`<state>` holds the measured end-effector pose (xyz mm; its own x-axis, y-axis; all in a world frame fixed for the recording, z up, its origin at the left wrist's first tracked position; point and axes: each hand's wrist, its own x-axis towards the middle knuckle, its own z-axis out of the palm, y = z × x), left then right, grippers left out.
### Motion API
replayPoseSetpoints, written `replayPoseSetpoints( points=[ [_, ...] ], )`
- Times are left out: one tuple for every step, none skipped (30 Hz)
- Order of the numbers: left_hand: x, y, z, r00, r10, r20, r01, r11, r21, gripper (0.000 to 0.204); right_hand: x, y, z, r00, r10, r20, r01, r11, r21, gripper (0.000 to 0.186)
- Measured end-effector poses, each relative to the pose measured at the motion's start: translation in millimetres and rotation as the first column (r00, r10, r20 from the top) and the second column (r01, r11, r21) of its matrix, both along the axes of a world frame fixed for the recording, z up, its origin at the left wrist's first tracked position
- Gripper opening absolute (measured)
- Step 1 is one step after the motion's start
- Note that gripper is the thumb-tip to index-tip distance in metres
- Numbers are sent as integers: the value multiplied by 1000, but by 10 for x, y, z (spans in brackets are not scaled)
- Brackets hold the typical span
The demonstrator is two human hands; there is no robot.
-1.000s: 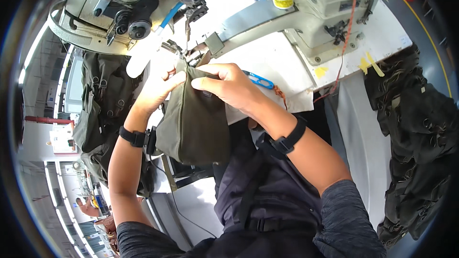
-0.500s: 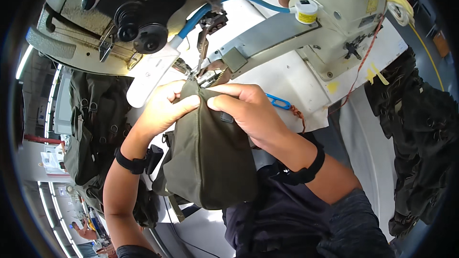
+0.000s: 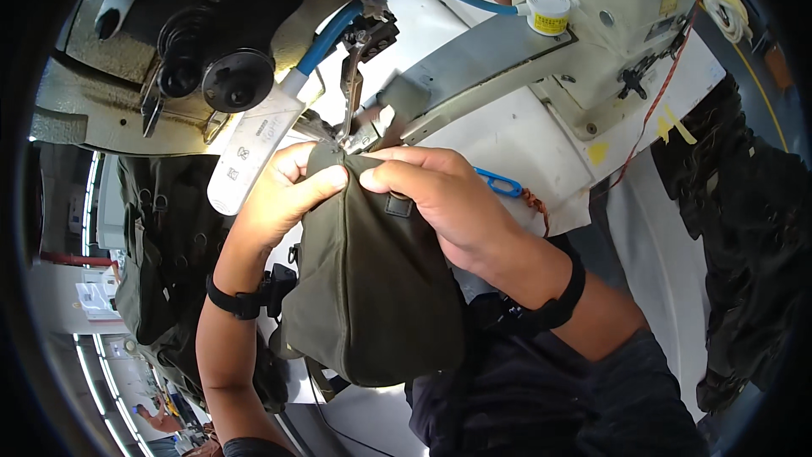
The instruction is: The person uses a sewing machine to stitch the zipper area of a green canvas bag. They trim loose threads with scissors, adjust the bag's position under the needle, and guide the fabric through the machine. The person handles multiple bags, stacking finished ones and preparing new ones for sewing.
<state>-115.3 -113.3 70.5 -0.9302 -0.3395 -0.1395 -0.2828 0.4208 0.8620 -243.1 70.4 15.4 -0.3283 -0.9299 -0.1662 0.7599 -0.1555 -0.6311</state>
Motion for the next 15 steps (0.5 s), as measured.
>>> replayPoseSetpoints(
  points=[
    [-15, -1, 5, 1000, 10, -14, -10, 1000, 8, 21, -8, -6, 12, 998, -5, -60, 5, 1000, 4, 23],
    [-27, -6, 22, 1000, 9, -19, -9, 1000, 0, 21, -29, -8, 26, 992, -9, -123, 10, 1000, 9, 23],
    [-44, -6, 30, 1000, 8, -25, -9, 1000, -8, 21, -46, -17, 41, 983, 2, -182, 11, 998, 67, 24],
    [-43, -14, 64, 1000, -2, -18, 2, 999, -34, 20, -69, 10, 63, 908, -70, -412, 93, 995, 35, 21],
    [-45, -11, 88, 999, 4, -39, -7, 996, -85, 21, -94, 43, 88, 780, -114, -615, 171, 985, 35, 19],
    [-47, -8, 112, 999, -12, -33, 7, 989, -149, 22, -102, 55, 116, 636, -123, -762, 248, 967, 51, 16],
    [-47, -2, 134, 999, -14, -28, 10, 991, -132, 24, -116, 60, 145, 364, -249, -897, 361, 926, -110, 13],
    [-49, 2, 153, 999, -25, -29, 21, 989, -143, 27, -121, 59, 175, 92, -327, -941, 435, 863, -257, 10],
    [-53, 7, 164, 999, -36, -28, 31, 988, -153, 31, -128, 47, 202, -198, -354, -914, 462, 789, -406, 7],
    [-56, 11, 172, 998, -47, -29, 41, 986, -162, 36, -148, 41, 229, -233, -341, -911, 450, 792, -412, 9],
    [-58, 15, 174, 998, -56, -35, 49, 984, -173, 38, -172, 17, 249, -270, -325, -906, 430, 802, -415, 8],
    [-61, 19, 170, 996, -73, -47, 63, 980, -189, 39, -210, -8, 266, -310, -310, -899, 407, 811, -420, 7],
    [-70, 22, 160, 994, -91, -60, 77, 975, -210, 40, -249, -36, 277, -352, -298, -888, 381, 820, -426, 6],
    [-70, 21, 157, 991, -112, -72, 93, 969, -228, 41, -276, -52, 283, -339, -277, -899, 379, 835, -400, 7],
    [-77, 17, 152, 988, -127, -83, 103, 964, -245, 43, -306, -68, 285, -348, -277, -896, 359, 843, -400, 9]
  ],
)
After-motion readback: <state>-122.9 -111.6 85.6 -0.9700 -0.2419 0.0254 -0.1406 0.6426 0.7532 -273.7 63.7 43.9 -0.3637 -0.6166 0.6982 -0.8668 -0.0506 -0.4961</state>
